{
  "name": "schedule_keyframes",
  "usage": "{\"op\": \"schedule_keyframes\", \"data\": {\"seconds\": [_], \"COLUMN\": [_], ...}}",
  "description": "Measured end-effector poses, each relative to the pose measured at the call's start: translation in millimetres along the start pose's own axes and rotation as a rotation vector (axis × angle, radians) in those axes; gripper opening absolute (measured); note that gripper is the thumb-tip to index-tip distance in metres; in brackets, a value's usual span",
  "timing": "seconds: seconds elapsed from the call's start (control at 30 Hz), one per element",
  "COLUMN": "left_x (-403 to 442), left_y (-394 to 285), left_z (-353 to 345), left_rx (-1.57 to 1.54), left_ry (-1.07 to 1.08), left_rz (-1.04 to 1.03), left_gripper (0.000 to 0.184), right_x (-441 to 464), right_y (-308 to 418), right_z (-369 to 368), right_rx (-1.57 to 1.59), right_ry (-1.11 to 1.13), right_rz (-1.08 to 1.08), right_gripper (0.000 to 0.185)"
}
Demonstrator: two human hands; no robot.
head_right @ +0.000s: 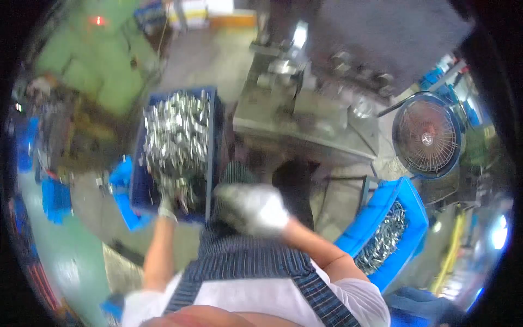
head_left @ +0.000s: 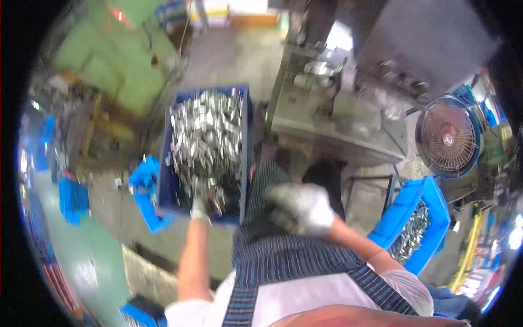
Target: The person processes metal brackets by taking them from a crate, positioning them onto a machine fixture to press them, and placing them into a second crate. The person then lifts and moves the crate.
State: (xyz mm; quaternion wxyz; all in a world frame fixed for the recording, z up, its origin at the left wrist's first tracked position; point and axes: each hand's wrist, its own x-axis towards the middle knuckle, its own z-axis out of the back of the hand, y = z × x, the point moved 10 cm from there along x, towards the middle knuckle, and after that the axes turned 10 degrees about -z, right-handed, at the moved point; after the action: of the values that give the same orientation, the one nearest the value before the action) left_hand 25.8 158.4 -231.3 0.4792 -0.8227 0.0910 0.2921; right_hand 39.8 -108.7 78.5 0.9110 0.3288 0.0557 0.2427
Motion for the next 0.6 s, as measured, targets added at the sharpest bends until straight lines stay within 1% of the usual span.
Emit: {"op": "schedule_keyframes", "data": {"seconds": [0.03, 0.07, 0.1, 0.13, 0.17, 0.23, 0.27, 0.33, 0.43, 0.5, 0.57, 0.6], "left_x": [-8.2, -14.3, -16.9, -18.1, -17.4, -11.8, -9.5, -7.1, -7.7, -10.6, -18.0, -21.7], "left_y": [1.6, 4.7, 5.9, 8.4, 9.5, 7.9, 8.0, 2.6, -0.1, -1.3, -11.3, -15.4], "left_z": [-12.3, -24.0, -35.5, -46.0, -56.0, -75.8, -82.0, -91.6, -95.1, -89.4, -78.7, -72.1], "left_rx": [-0.074, -0.14, -0.186, -0.235, -0.274, -0.331, -0.348, -0.365, -0.38, -0.386, -0.389, -0.393], "left_ry": [0.004, 0.004, 0.0, -0.011, -0.026, -0.046, -0.059, -0.082, -0.126, -0.165, -0.212, -0.24], "left_rz": [-0.013, -0.029, -0.047, -0.06, -0.081, -0.11, -0.12, -0.137, -0.158, -0.181, -0.211, -0.228], "left_gripper": [0.03, 0.031, 0.031, 0.031, 0.031, 0.032, 0.032, 0.033, 0.034, 0.034, 0.035, 0.035], "right_x": [5.9, 1.1, 2.1, -0.5, -0.2, -9.1, -10.4, -18.0, -19.7, -19.5, -24.8, -22.9], "right_y": [22.3, 44.6, 56.5, 56.9, 63.9, 75.9, 78.6, 94.6, 95.5, 77.0, 106.9, 110.8], "right_z": [-11.7, -14.1, -15.4, -19.2, -24.1, -33.8, -24.1, 3.2, -14.2, -53.1, -34.7, -28.9], "right_rx": [0.073, 0.179, 0.207, 0.257, 0.309, -0.028, -0.111, -0.324, -0.344, -0.294, -0.329, -0.318], "right_ry": [0.111, 0.013, 0.081, 0.04, 0.052, 0.071, -0.035, -0.069, 0.057, 0.131, 0.017, -0.036], "right_rz": [0.029, 0.243, 0.209, 0.194, 0.221, 0.206, 0.228, 0.171, 0.235, 0.18, 0.349, 0.343], "right_gripper": [0.039, 0.041, 0.047, 0.054, 0.057, 0.052, 0.053, 0.053, 0.053, 0.055, 0.055, 0.054]}}
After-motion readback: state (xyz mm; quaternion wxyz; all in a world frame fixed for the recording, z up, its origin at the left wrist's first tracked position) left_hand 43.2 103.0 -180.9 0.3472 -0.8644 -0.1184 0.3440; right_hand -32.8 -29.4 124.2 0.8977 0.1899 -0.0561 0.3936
